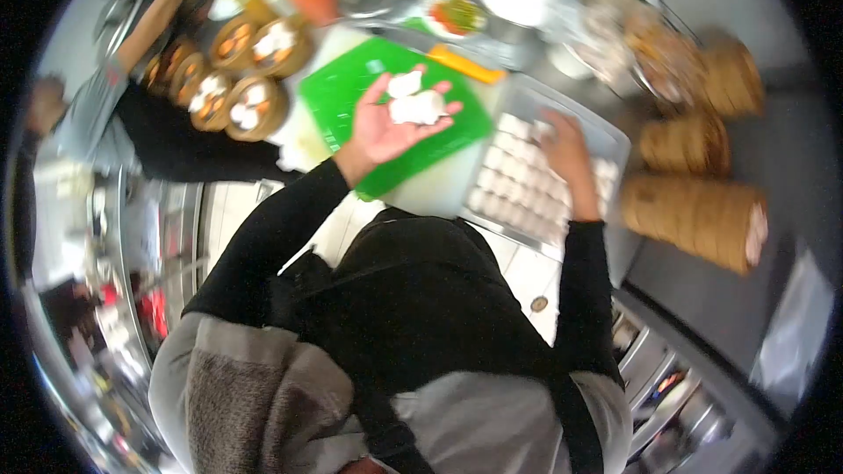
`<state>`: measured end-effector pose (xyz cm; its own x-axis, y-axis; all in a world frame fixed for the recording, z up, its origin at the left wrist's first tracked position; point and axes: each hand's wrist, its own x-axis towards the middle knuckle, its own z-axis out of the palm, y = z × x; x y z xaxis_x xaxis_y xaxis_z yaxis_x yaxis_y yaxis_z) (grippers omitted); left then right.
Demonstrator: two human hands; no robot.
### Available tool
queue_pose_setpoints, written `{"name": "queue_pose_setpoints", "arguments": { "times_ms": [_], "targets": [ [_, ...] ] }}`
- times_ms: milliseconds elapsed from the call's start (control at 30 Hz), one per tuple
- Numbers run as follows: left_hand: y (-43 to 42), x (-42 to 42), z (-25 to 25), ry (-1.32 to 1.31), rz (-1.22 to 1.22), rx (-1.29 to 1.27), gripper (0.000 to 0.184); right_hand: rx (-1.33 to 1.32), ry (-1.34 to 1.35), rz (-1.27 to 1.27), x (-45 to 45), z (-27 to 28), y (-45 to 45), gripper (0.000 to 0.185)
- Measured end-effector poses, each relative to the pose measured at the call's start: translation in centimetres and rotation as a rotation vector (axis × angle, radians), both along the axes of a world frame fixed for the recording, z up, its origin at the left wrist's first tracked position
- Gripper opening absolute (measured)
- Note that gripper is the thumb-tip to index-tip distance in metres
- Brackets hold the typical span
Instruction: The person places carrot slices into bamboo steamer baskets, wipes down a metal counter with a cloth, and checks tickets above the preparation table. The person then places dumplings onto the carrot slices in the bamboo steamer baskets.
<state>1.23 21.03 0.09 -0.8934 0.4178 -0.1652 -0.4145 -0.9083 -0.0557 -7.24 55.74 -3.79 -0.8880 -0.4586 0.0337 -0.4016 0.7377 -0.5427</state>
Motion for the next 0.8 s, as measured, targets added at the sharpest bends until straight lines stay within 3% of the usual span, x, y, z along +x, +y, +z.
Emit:
{"name": "queue_pose_setpoints", "arguments": {
  "times_ms": [33, 167, 233, 333, 400, 467, 500, 567, 600, 667, 733, 767, 800],
  "targets": [
    [-1.4, 0.3, -0.3, 0.000, 0.015, 0.011, 0.053, 0.141, -0.056, 0.012, -0.5, -1.7, 1.5, 0.047],
    [-10.2, 1.3, -1.0, 0.049, 0.130, 0.032, 0.051, 0.118, 0.042, -0.099, -2.1, -5.7, 2.5, 0.059],
    [-15.6, 1.1, -0.2, 0.046, 0.218, -0.067, 0.045, 0.104, -0.123, -0.215, -1.4, -3.0, -0.3, 0.055],
    [-26.0, 0.0, 2.6, 0.154, 0.362, -0.238, 0.035, 0.133, 0.042, -0.057, -1.7, -2.3, -1.9, 0.052],
    [-33.4, -1.3, 3.0, 0.129, 0.497, -0.626, 0.033, 0.144, 0.056, -0.064, -2.5, -3.8, -1.4, 0.050],
    [-39.4, -3.0, 2.7, -0.040, 0.542, -0.862, 0.034, 0.133, 0.088, -0.179, -2.5, -4.4, -1.0, 0.044],
    [-40.6, -3.6, 2.7, -0.037, 0.532, -0.859, 0.034, 0.136, 0.086, -0.189, -2.0, -3.7, -1.3, 0.044],
    [-43.1, -4.6, 2.4, -0.158, 0.495, -1.306, 0.037, -0.318, -0.411, -0.588, -1.1, -2.3, -1.9, 0.037],
    [-46.8, -4.9, -1.1, 0.236, 0.545, -1.850, 0.035, -0.413, -0.375, -0.547, -0.9, -2.7, -1.7, 0.036],
    [-48.0, -4.5, -1.1, 0.222, 0.480, -2.059, 0.034, -0.597, -0.322, -0.627, 0.8, -2.1, -2.7, 0.036],
    [-43.8, -5.6, -0.2, 0.139, 0.503, -1.933, 0.033, -0.554, -0.109, -0.513, 4.7, 2.3, -7.2, 0.036],
    [-36.6, -4.8, 3.5, 0.085, 0.673, -2.027, 0.032, -0.633, -0.137, -0.535, 5.7, 2.9, -9.9, 0.039],
    [-33.2, -4.5, 2.9, 0.182, 0.557, -1.819, 0.035, -0.574, -0.279, -0.500, 7.6, 6.2, -13.5, 0.042]
  ]
}}
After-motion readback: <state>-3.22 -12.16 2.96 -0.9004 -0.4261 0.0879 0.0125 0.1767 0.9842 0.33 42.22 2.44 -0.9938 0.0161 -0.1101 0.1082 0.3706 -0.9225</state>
